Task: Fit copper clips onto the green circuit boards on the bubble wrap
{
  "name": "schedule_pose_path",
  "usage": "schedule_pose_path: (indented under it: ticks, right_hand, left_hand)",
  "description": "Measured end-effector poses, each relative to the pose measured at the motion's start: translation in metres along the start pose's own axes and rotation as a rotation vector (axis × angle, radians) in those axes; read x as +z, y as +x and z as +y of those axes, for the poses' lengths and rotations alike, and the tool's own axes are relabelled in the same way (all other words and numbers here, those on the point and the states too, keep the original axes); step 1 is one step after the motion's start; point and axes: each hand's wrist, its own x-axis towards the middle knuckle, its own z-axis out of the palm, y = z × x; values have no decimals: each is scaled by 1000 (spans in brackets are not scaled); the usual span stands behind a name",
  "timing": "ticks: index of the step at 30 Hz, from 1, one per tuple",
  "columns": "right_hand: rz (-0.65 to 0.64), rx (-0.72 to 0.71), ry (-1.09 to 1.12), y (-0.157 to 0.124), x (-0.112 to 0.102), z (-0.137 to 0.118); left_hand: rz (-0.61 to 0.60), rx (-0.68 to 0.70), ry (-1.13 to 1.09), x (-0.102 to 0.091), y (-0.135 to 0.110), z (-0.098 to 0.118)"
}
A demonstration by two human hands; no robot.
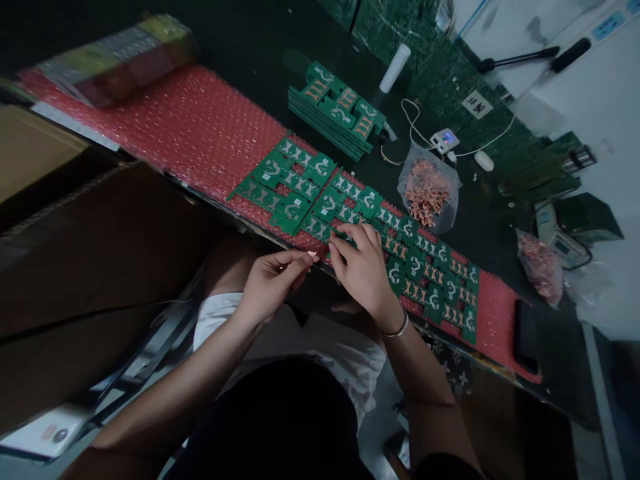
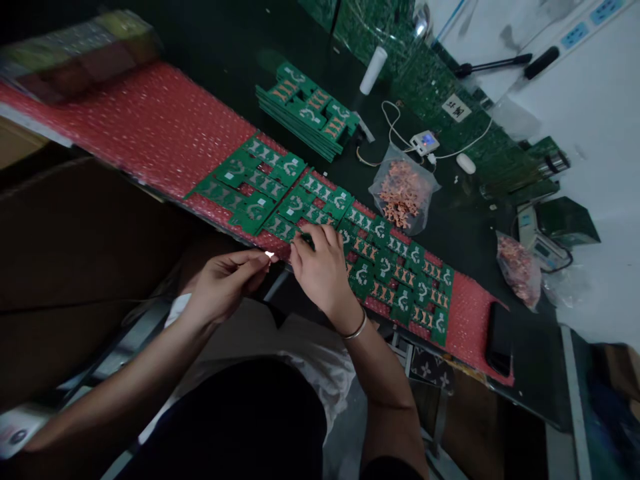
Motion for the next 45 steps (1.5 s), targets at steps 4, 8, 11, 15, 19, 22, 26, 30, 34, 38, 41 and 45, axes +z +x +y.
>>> schedule_pose_path:
  ticks: [4,8,11,15,19,22,26,30,34,38,41,45]
  right_hand:
    - [54,-42,280,-8,-5,-11]
    - [82,-36,430,-14,-5,-20]
    - [188,-32,386,-19,-4,-20]
    - [127,-284,116,-30,-3,-15]
    - [59,-420,52,-35,-3,-13]
    - [88,-289,190,-30,-3,-15]
    - [119,-166,299,-22,-6,-16]
    - [66,-194,362,-17,-6,-15]
    - [124,-109,340,-8,1,-11]
    - [165,0,254,3,16,-4]
    - [137,35,196,7,24,-1]
    - [108,25,133,9,25,-2]
  left_hand:
    - [-34,10,14,-1,-1,1]
    - [-100,2,26,-2,-3,1]
    - [-119,-56,-10,-2,-3,2]
    - [-179,-141,-41,0,-4,4]
    - [-155,-95,-53,1,-4,3]
    - [-146,-15,35,0,-5,4]
    - [-164,170,248,-4,-6,12]
    - [-182,224,346,-7,-6,18]
    - [-53,97,156,-8,-4,14]
    - [74,-26,-105,-9,-4,18]
    - [65,-42,-229,-10,-5,25]
    - [46,-33,-273,-11,-7,29]
